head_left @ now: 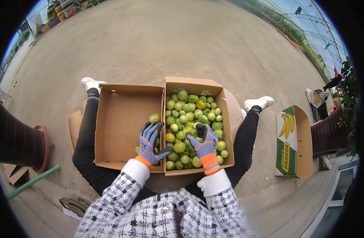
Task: The person sits on the ground and transfers green round fruit from a full cardboard box into an empty one, handling the fruit with gloved hands. The person continues moving fruit until the right box is nearly empty and the left box is filled.
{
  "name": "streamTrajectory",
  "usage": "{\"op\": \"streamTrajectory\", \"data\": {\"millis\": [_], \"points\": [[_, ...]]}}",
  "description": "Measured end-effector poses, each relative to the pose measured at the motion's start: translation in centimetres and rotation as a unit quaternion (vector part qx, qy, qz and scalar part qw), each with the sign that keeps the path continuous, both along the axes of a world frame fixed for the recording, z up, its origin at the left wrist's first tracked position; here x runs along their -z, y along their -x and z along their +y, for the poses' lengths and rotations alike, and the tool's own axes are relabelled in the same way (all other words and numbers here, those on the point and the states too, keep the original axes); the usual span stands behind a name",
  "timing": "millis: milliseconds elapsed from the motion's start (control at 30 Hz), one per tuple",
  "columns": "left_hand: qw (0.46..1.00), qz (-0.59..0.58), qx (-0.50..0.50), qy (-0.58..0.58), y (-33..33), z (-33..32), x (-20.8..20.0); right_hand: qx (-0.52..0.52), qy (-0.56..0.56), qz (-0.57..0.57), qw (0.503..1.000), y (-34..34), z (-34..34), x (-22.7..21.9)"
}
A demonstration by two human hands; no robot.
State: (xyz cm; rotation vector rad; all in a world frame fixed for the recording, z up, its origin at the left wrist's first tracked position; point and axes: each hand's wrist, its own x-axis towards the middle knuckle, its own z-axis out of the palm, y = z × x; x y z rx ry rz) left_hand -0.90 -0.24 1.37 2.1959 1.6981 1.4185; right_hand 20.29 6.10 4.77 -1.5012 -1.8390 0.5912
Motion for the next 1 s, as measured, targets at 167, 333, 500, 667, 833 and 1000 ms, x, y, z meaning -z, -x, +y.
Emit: {"op": "streamTrajectory", "data": {"millis": [167,333,500,667,833,1000], "points": [[0.998,-0.052,-0.012,0.039,-0.6,-0.3,3.7,-0.159,-0.047,-0.013,0.986,4.2,-2.7,-0.7],[0.882,-0.458,-0.08,0.079,-0.2,0.1,4.1,-0.107,-0.123,-0.281,0.946,1.1,2.2,-0.8],[0.855,-0.489,-0.129,0.115,0.3,0.7,5.8,-0.148,-0.104,-0.541,0.821,-1.3,5.5,3.2],[0.969,-0.21,-0.092,0.088,0.2,0.4,4.9,-0.121,-0.083,-0.436,0.888,-0.9,5.4,2.8],[0.998,-0.059,-0.036,0.01,-0.3,0.4,2.3,-0.101,-0.122,-0.139,0.978,-0.3,2.9,1.5],[0.999,-0.023,-0.021,-0.007,-0.6,0.5,2.5,-0.276,-0.11,-0.022,0.954,4.0,-1.1,0.4]]}}
